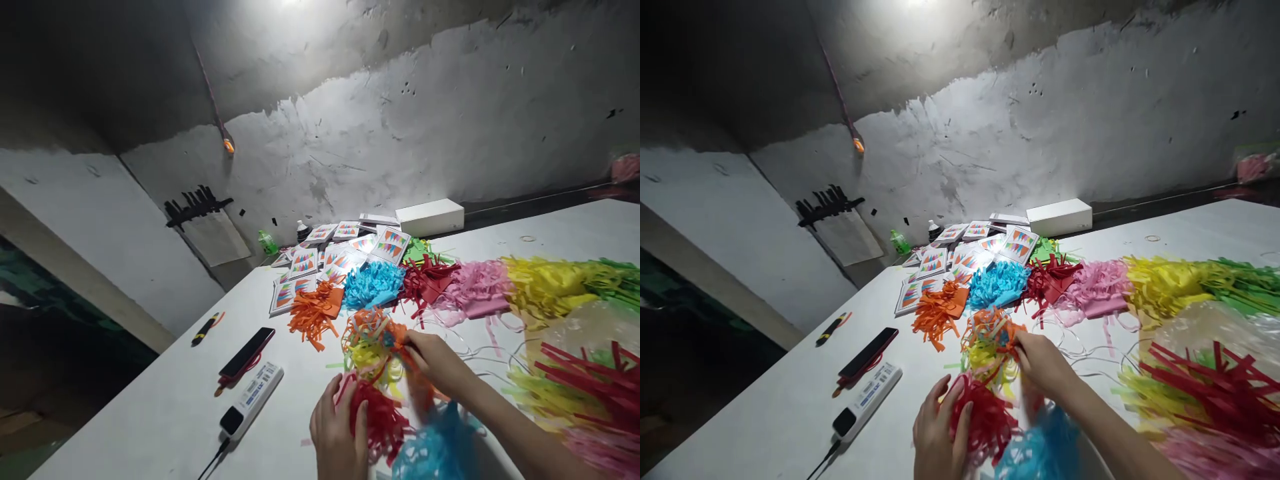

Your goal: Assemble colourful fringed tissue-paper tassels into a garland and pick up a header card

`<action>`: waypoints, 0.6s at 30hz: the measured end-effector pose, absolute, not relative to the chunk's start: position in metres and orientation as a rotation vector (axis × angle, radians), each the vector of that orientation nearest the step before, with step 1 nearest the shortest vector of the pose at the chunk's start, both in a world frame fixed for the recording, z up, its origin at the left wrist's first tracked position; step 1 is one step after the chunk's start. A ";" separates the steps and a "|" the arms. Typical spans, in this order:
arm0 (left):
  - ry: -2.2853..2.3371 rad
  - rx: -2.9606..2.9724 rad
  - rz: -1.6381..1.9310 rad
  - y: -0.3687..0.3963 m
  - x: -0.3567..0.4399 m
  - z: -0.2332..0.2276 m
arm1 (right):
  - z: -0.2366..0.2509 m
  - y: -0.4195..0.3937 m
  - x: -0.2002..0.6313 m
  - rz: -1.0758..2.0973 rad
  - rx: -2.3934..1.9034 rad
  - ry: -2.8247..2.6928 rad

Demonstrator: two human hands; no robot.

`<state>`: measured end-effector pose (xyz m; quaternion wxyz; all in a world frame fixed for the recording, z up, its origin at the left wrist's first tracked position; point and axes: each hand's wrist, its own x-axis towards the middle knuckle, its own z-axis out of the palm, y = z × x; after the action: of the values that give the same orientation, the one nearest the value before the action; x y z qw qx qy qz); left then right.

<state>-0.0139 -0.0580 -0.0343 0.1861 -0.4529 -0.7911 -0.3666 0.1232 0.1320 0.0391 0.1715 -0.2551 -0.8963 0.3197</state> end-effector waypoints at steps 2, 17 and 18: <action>-2.148 -1.338 -1.339 -0.051 0.003 -0.024 | 0.051 0.118 0.146 1.095 -0.615 -2.446; -2.158 -1.438 -2.133 -0.048 0.076 0.001 | 0.022 0.036 0.230 1.152 -0.679 -1.952; -2.166 -1.475 -2.123 -0.050 0.079 0.000 | 0.023 0.030 0.229 1.108 -0.650 -1.992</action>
<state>0.0791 -0.0496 -0.0003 -0.1152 -0.4346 -0.6379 -0.6253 0.2294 0.0302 0.0226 0.3764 -0.2539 -0.7786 0.4332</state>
